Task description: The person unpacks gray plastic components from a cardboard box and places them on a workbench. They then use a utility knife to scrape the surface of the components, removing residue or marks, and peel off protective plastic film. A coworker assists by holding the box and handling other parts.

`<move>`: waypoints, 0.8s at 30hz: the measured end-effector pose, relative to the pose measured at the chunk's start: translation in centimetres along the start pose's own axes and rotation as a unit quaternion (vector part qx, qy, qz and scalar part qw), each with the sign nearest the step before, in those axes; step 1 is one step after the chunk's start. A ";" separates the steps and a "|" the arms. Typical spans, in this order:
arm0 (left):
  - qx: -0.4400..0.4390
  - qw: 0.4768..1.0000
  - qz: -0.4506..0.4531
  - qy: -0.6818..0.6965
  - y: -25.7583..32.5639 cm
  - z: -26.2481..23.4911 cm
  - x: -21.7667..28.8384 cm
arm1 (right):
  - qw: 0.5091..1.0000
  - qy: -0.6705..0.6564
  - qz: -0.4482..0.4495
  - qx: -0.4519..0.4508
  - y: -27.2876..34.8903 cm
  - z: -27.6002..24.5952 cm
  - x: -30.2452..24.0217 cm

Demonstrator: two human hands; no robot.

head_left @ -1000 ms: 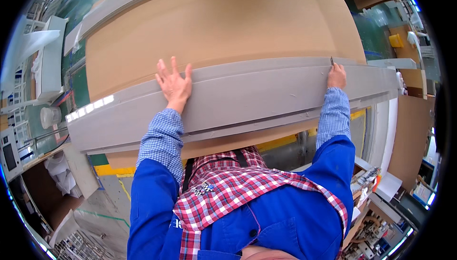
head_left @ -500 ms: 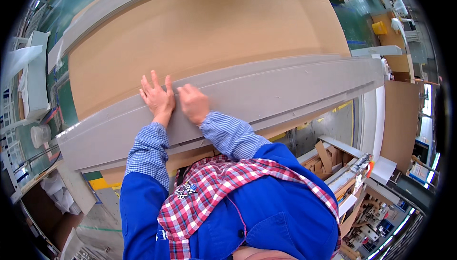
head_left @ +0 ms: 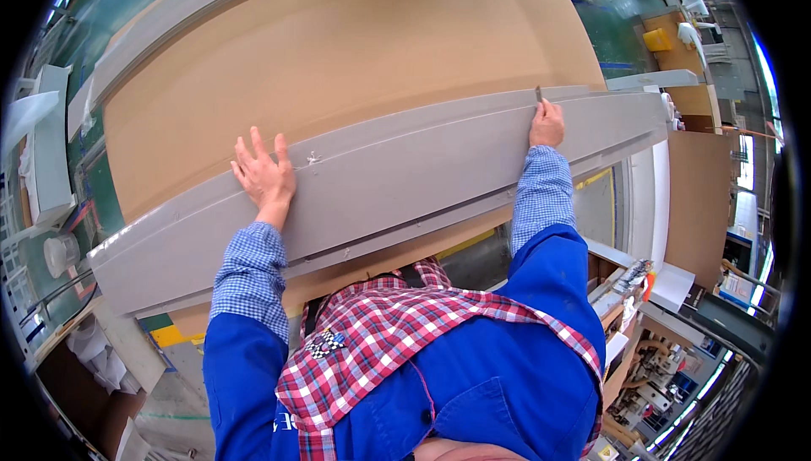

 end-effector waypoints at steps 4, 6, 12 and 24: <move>0.002 1.000 -0.001 -0.016 0.1 0.0 -0.2 | 1.000 0.014 -0.025 -0.012 1.8 0.2 -2.9; 0.009 1.000 0.001 -0.015 0.0 0.3 -0.3 | 0.994 0.016 -0.086 -0.061 5.2 -0.5 -8.7; 0.070 0.997 0.017 0.024 -0.1 1.3 -0.7 | 0.915 -0.302 -0.230 -0.136 17.1 -3.7 -27.0; 0.178 0.984 -0.021 0.026 -0.2 0.9 -1.8 | 0.986 -0.067 -0.141 -0.052 -0.6 1.2 0.2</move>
Point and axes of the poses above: each hand's wrist, its own y-axis away from the middle knuckle, its own z-axis out of the palm, x = y × z, the point moved 1 cm from there along -y, towards the middle knuckle, and after that the axes turned 2 degrees about y, right-handed, at the moved point
